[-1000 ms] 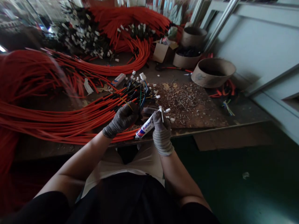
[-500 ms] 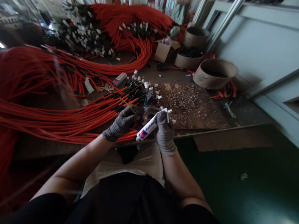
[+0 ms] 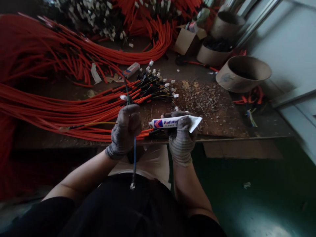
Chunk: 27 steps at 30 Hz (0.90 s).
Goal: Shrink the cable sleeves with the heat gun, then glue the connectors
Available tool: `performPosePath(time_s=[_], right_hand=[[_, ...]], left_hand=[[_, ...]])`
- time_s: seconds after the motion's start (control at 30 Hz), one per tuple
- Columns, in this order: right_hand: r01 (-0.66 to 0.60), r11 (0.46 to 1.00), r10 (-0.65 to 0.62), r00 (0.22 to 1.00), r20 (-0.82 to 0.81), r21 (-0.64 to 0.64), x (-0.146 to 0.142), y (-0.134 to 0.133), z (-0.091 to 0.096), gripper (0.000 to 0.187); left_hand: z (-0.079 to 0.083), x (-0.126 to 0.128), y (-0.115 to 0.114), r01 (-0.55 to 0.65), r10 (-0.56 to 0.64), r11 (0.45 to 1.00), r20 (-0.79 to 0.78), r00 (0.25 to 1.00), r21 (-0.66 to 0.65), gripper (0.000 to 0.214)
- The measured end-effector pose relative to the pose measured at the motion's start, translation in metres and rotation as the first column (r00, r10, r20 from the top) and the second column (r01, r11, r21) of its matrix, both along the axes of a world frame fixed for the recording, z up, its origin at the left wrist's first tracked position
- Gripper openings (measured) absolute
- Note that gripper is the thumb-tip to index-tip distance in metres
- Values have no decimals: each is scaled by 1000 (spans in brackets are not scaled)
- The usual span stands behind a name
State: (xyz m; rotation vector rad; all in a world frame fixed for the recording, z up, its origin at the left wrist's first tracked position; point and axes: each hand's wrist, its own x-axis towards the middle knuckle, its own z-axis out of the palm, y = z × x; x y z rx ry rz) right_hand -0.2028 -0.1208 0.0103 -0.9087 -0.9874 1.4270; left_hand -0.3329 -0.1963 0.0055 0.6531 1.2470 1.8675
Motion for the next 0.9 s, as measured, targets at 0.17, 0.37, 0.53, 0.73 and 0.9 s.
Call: performPosePath(time_s=[0.17,0.37,0.53,0.73,0.9], right_hand=[[-45,992,35,996,86,118,-13,-16,9,26],[-69,991,50,986,160,115,-24,-14,3,33],[-60,997,52,989,135,57,-26,-9,-7,34],[-65,987,40,985,166,148,-25,-12,-5,25],[-61,974,17,980,197,217,-34,-6,1,23]], left_hand=[[5,5,-9,93,-95,995,256,962,21,66],[2,3,-16,217,-239,969,219,946,119,65],[0,-9,-21,244,-245,968,23,969,59,64],[29,-44,-21,268,-255,961,-608,752,-71,62],[43,-50,-5,61,-84,996,-519,851,-61,22]])
